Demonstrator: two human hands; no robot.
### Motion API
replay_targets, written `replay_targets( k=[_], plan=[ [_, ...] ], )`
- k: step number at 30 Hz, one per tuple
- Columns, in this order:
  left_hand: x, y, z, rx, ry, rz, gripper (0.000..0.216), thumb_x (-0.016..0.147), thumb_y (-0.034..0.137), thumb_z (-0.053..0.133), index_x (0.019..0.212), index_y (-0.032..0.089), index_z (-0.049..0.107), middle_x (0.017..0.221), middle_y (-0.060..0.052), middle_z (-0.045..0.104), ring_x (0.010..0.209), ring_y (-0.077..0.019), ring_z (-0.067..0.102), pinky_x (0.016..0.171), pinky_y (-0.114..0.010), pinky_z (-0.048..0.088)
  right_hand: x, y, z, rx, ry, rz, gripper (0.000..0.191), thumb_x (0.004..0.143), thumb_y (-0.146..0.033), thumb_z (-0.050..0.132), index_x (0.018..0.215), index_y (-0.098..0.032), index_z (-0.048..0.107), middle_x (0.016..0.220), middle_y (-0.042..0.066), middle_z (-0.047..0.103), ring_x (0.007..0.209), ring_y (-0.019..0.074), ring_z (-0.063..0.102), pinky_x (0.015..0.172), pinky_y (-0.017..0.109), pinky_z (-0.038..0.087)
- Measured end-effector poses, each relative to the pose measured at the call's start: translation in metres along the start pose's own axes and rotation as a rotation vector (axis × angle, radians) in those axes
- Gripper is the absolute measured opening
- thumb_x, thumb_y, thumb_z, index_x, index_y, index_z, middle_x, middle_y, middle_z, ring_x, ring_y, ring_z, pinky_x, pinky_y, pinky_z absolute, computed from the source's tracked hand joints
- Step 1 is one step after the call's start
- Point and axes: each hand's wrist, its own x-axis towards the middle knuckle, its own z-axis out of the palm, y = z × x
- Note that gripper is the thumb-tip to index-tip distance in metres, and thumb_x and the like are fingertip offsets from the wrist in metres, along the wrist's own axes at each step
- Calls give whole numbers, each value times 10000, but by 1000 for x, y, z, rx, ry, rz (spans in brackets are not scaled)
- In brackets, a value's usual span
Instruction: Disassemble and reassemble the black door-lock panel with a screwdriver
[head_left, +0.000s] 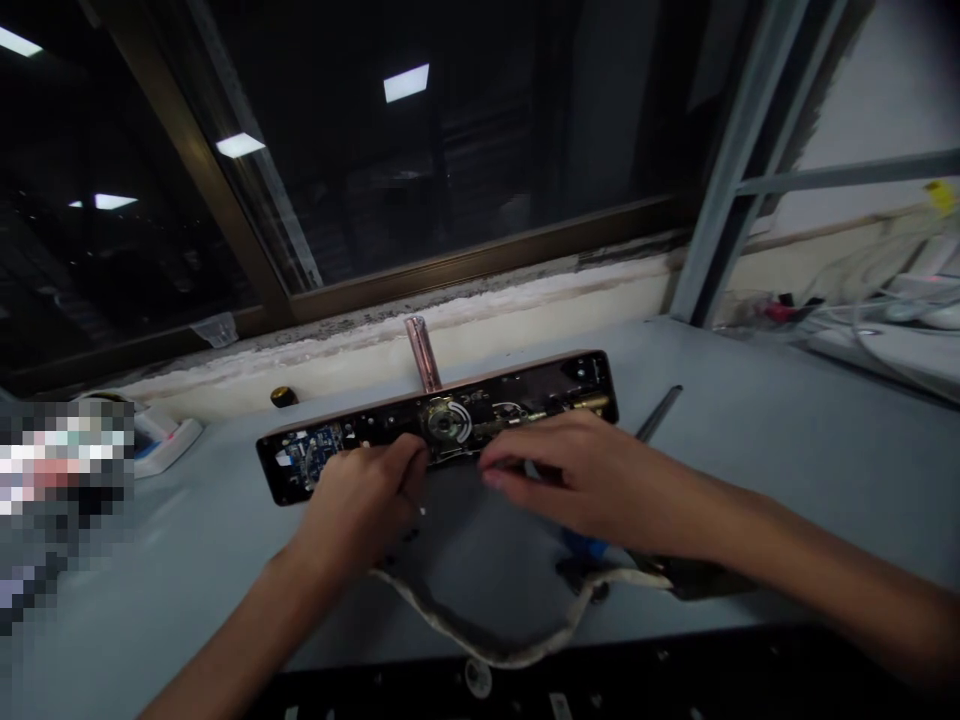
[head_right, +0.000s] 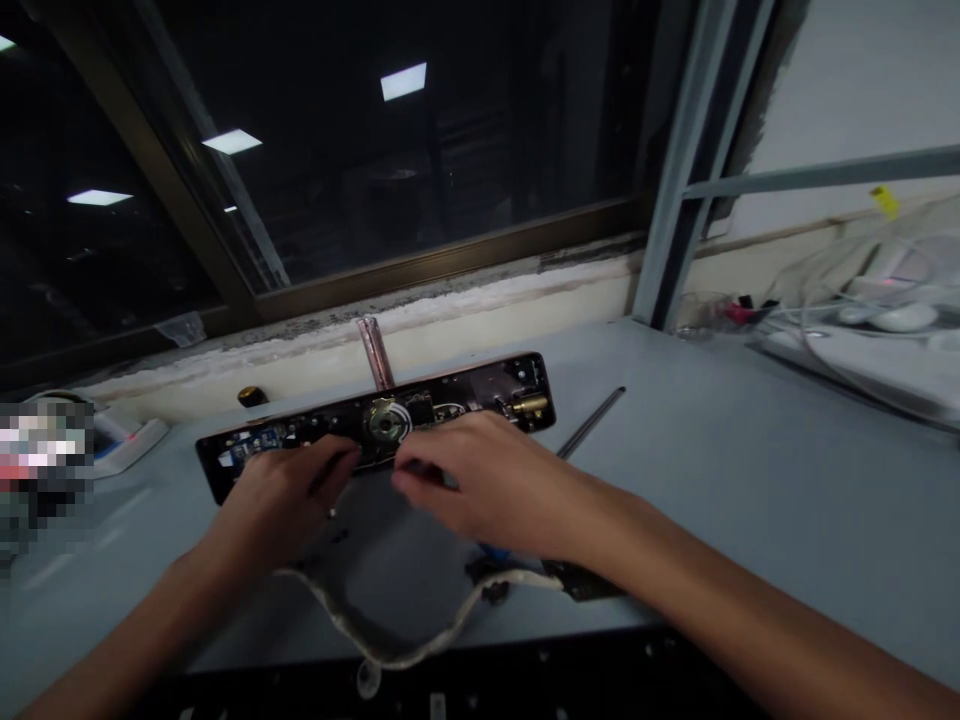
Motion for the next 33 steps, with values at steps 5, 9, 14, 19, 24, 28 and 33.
replay_targets(
  k=[5, 9, 14, 19, 24, 28, 33],
  plan=[
    [-4, 24, -11, 51, 90, 85, 155, 814, 132, 431, 849, 180, 574, 631, -8, 650, 515, -146, 595, 432, -215, 358, 5, -17, 18, 299, -151, -27, 234, 809, -331, 503, 746, -168, 660, 621, -7, 629, 572, 99, 548, 523, 201, 353],
    [-4, 25, -13, -32, 47, 118, 171, 782, 73, 427, 844, 165, 556, 682, -14, 633, 575, -162, 600, 467, -237, 407, 8, -14, 24, 341, -150, -2, 193, 797, -213, 488, 718, -150, 652, 627, -3, 631, 570, 96, 541, 527, 196, 356],
    [-7, 20, -12, -364, -39, 156, 143, 766, 83, 480, 836, 174, 565, 782, -4, 605, 679, -131, 579, 580, -225, 442, 6, 0, 19, 102, -58, -32, 250, 837, -223, 443, 690, -170, 638, 592, -6, 615, 553, 108, 546, 513, 210, 353],
    [-12, 23, -9, -528, -41, 144, 107, 823, 166, 487, 782, 158, 586, 749, -7, 602, 670, -119, 566, 598, -218, 445, -1, 7, 23, -89, -18, -133, 208, 830, -148, 438, 737, -182, 621, 710, 14, 669, 648, 137, 615, 565, 235, 395],
    [-15, 29, -3, -559, 63, 148, 94, 801, 114, 512, 824, 153, 595, 771, -11, 621, 707, -126, 584, 631, -229, 459, -5, 8, 32, -214, 17, -231, 208, 803, -106, 439, 716, -192, 607, 684, 15, 668, 628, 145, 624, 562, 256, 424],
    [-15, 23, -3, -517, 105, 220, 128, 821, 114, 489, 810, 157, 609, 729, -4, 617, 659, -115, 580, 597, -217, 460, -5, 8, 31, -251, 34, -222, 178, 806, -129, 458, 734, -197, 605, 693, 14, 666, 640, 153, 623, 563, 264, 428],
    [-11, -12, 10, -313, 190, 180, 176, 853, 181, 465, 838, 154, 638, 731, -20, 633, 648, -121, 589, 594, -226, 469, -4, 14, 18, -260, 94, -115, 199, 842, -305, 464, 942, -219, 613, 699, -1, 685, 604, 154, 631, 512, 243, 411]
  ],
)
